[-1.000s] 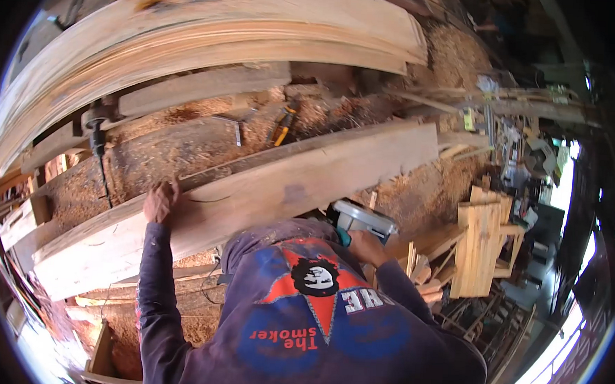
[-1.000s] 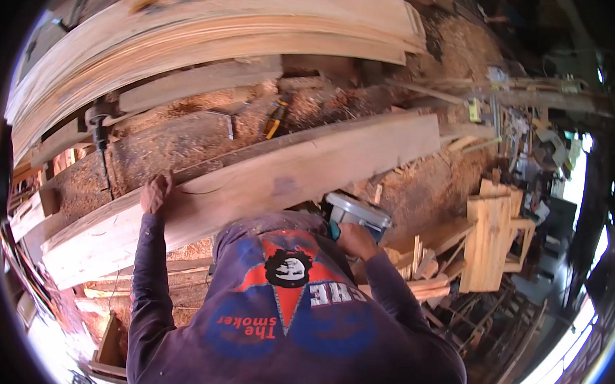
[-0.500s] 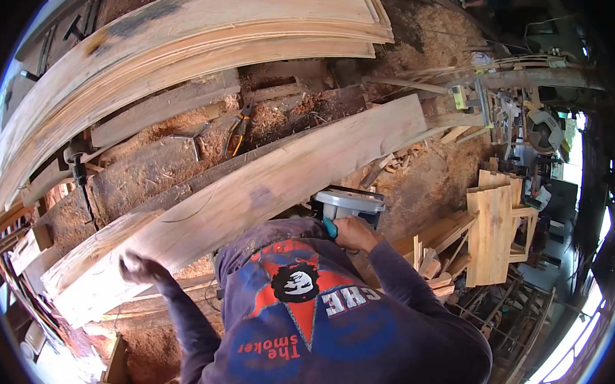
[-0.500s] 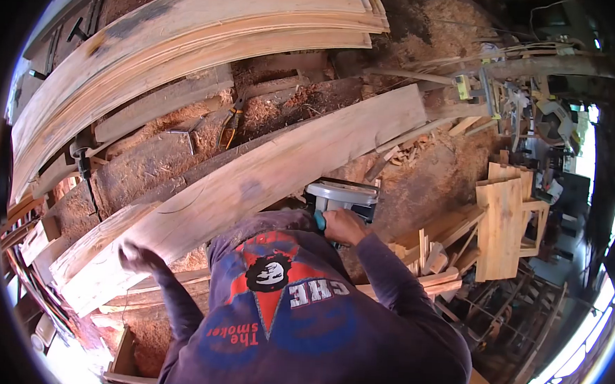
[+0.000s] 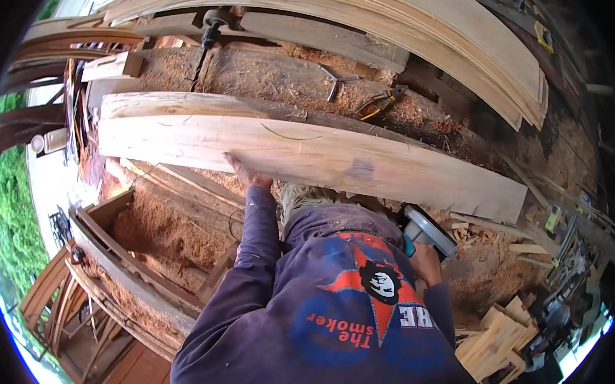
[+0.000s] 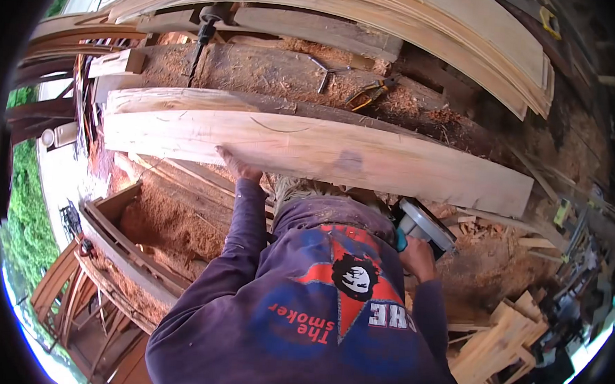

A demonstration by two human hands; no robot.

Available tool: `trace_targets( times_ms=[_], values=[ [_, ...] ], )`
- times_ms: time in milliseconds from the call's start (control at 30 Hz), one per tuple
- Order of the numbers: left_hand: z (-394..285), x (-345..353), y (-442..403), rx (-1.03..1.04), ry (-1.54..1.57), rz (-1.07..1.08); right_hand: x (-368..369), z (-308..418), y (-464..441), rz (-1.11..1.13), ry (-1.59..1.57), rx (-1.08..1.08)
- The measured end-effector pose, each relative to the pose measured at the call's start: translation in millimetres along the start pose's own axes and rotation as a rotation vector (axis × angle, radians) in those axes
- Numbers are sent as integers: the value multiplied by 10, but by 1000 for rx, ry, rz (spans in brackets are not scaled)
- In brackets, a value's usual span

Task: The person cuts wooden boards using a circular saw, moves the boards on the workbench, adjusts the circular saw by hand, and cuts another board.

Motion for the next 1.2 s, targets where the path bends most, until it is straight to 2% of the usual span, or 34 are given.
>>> trace_targets(
  times_ms=[67,233,333,433,500,533,633,667,733,800,867,933,1000,1100,1200],
  values=[
    [96,-156,-153,61,175,46,-13,-23,58,14,-6,-17],
    [453,-644,-680,124,229,90,182,-132,151,10,-3,54],
    [297,-458,-321,114,249,96,153,5,186,51,-28,93],
    [123,-447,-231,118,299,-36,136,172,185,33,-50,66],
    [47,-431,-224,5,513,177,255,72,129,1,-64,51],
    [41,-410,-246,6,534,176,239,92,104,-9,-45,45],
    [165,-595,-473,57,462,126,163,301,53,-33,15,52],
    [432,-847,-802,70,460,32,149,352,-8,-35,24,35],
    [492,-922,-939,96,475,-73,160,412,-108,-38,129,-49],
    [249,-632,-599,-68,581,-169,171,453,-181,-65,115,-118],
    [160,-549,-510,-46,607,-146,234,403,-278,-92,102,-191],
    [226,-591,-609,-35,584,-211,350,289,-359,-108,187,-175],
    [244,-603,-648,-44,617,-207,471,146,-395,-98,198,-194],
    [262,-602,-633,-129,647,-148,720,-195,-360,-136,174,-108],
    [366,-677,-764,-120,563,-310,689,-117,-313,-99,171,-81]
  ],
)
Point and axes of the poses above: each hand's wrist, its own y-axis away from the middle knuckle, its own x-axis out of the palm, z = x × y, the point moved 1 cm from there along -y, towards the middle knuckle, and after that the axes turned 14 degrees about y, right-handed, at the moved point
